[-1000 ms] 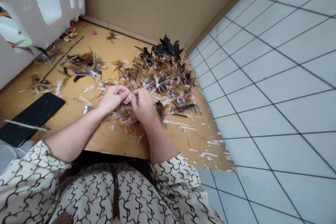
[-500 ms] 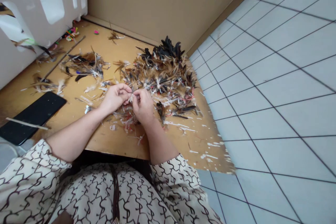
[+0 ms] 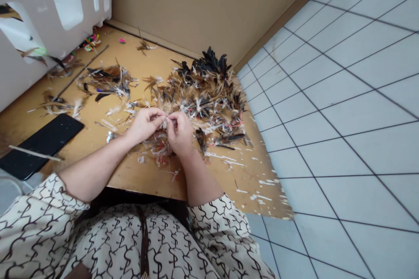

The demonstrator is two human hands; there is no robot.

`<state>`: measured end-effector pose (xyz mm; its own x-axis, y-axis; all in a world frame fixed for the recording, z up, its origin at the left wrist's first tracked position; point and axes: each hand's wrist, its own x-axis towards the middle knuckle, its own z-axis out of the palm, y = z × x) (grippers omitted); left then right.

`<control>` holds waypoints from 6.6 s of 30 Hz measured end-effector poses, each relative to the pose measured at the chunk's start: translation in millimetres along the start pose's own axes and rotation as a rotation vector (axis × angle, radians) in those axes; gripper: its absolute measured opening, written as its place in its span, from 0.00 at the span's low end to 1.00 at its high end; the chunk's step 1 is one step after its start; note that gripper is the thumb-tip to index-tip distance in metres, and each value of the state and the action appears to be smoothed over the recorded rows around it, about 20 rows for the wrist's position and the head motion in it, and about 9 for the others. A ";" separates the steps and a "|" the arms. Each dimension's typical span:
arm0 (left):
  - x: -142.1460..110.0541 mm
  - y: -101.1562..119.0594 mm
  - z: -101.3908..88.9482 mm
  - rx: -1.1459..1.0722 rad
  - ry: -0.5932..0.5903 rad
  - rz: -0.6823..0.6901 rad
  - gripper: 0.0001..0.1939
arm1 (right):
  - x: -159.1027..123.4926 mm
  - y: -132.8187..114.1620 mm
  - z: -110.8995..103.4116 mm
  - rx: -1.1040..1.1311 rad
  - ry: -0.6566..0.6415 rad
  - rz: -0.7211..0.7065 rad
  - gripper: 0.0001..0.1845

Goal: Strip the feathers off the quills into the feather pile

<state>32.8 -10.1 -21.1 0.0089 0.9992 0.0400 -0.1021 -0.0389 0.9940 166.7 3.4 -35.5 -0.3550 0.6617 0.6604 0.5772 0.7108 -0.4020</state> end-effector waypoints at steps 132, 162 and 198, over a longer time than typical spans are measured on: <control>-4.2 10.9 -3.4 -0.069 -0.090 -0.017 0.12 | 13.6 -4.4 -3.0 1.429 -0.069 0.975 0.16; 2.9 9.5 -6.7 -0.243 -0.088 -0.224 0.13 | 14.0 -9.0 -3.2 1.308 0.062 0.942 0.15; 1.5 11.0 -2.5 -0.244 0.084 -0.072 0.05 | 7.4 -10.5 3.2 0.973 -0.051 0.803 0.17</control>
<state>29.1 -9.0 -10.4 -0.0569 0.9972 -0.0486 -0.3406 0.0264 0.9398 155.7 1.7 -28.4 -0.1965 0.9805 -0.0022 -0.1285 -0.0280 -0.9913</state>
